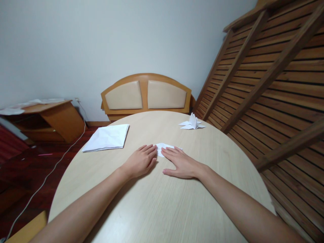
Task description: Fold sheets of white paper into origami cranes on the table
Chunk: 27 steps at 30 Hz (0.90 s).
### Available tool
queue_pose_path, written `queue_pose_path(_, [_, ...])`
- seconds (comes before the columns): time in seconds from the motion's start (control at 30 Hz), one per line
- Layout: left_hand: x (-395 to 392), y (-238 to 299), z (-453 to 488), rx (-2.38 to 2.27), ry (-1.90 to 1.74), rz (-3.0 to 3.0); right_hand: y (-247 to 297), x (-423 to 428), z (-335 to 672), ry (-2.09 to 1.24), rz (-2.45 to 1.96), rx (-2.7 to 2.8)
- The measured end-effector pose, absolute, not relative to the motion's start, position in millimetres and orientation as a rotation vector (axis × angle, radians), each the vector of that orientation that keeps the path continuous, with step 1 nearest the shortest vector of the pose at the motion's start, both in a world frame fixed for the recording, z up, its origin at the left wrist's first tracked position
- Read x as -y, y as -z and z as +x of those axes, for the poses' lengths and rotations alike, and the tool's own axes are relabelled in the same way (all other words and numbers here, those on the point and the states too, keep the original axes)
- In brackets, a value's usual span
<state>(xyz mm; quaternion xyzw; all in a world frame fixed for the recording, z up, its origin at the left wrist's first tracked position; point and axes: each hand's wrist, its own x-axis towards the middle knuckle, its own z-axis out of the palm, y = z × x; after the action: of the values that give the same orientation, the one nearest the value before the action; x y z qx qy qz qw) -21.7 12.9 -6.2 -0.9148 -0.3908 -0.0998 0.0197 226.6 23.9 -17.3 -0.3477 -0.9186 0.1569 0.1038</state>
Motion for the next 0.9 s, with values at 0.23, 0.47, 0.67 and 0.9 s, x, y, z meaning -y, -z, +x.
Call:
queue_pose_path(0.23, [-10.4,21.4,-12.8,1.174,0.382,-2.989,22.5,-26.0,231.8,-0.483,-0.934,2.676])
queue_pose_path(0.47, [-9.9,14.7,-13.4,1.150,0.393,-2.994,9.5,-29.1,238.4,-0.386,-0.925,2.689])
queue_pose_path(0.67, [-5.9,5.4,-9.4,0.998,0.440,-3.071,4.3,-36.8,235.9,-0.237,-1.018,2.478])
queue_pose_path(0.9, [-2.8,4.0,-9.5,0.957,0.437,-3.143,24.1,-42.2,236.3,-0.285,-1.021,2.388])
